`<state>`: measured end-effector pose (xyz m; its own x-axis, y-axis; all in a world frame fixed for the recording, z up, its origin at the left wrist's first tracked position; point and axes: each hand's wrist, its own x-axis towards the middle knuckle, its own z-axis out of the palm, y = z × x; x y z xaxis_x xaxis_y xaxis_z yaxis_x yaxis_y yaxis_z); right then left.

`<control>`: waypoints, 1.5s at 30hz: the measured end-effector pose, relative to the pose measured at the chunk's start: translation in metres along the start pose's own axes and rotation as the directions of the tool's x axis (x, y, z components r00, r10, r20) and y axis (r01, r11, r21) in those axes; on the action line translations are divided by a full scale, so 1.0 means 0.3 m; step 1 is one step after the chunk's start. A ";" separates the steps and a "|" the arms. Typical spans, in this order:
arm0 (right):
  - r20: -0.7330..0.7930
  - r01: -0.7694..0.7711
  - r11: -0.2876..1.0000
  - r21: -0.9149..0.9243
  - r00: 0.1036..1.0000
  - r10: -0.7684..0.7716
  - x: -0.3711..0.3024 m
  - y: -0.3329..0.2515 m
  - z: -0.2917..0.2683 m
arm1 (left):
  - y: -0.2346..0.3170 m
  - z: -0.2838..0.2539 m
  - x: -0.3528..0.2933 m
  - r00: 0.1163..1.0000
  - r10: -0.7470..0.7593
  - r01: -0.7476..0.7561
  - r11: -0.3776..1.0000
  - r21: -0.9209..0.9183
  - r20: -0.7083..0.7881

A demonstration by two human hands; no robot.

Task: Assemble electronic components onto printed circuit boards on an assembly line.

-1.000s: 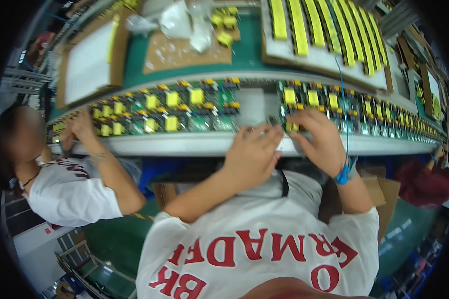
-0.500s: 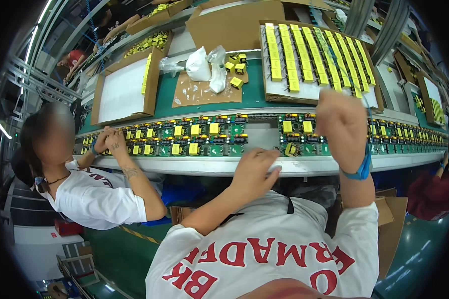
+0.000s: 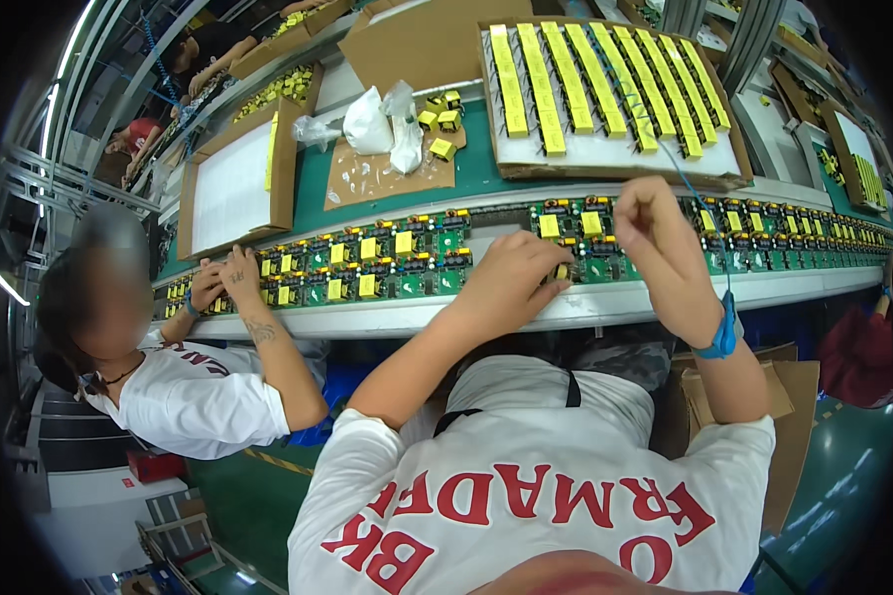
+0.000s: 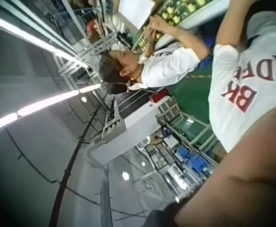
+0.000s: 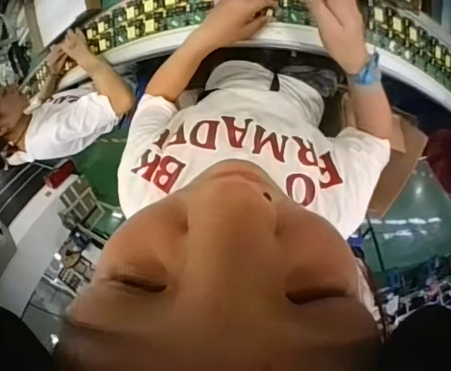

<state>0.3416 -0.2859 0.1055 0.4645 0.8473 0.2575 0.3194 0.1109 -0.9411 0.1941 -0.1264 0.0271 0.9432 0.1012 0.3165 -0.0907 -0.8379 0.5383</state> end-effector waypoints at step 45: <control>0.478 0.464 0.699 -0.544 0.856 -0.196 -0.142 0.342 -0.017 | 0.051 0.005 0.016 0.988 -0.116 0.069 0.925 0.374 0.104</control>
<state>0.3587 -0.3133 -0.0009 -0.0598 0.9520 0.3003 0.8884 0.1879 -0.4189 0.1978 -0.1395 0.0358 0.9755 0.1409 0.1688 0.1005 -0.9686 0.2274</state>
